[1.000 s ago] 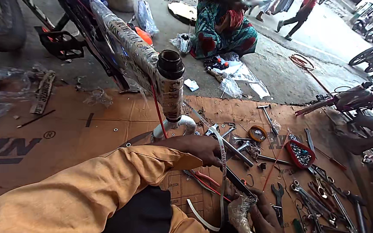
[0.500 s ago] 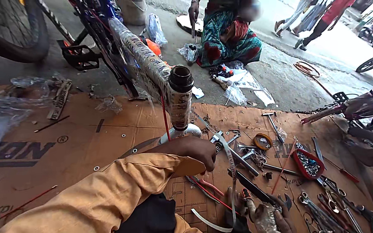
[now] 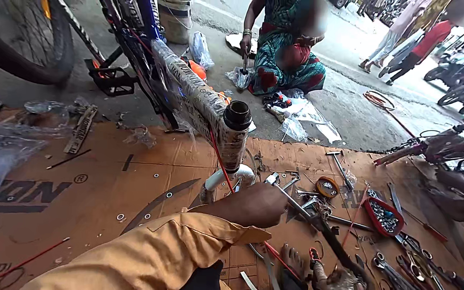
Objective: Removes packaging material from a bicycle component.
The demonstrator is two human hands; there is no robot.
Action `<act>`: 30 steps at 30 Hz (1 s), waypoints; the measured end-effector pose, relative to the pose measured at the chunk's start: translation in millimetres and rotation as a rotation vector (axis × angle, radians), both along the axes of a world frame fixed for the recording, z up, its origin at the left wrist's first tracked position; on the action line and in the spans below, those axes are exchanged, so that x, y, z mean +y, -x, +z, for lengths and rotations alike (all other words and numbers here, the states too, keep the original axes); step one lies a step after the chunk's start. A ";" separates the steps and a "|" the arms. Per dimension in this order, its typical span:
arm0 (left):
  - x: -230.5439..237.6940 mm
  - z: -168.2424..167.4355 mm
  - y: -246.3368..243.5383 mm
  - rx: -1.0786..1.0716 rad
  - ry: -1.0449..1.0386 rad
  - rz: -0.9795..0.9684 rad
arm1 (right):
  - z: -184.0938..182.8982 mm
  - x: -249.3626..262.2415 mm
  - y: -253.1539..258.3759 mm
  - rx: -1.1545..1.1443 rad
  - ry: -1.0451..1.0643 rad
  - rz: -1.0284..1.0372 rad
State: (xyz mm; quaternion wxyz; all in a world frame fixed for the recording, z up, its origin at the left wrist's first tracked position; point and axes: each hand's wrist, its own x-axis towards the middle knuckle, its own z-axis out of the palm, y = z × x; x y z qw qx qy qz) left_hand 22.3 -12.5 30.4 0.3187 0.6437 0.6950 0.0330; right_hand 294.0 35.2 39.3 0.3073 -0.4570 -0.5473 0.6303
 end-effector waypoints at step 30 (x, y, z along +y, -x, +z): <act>7.8 -21.9 -2.8 -0.587 -0.048 -0.153 | -112.5 7.2 -73.3 0.156 -0.322 0.146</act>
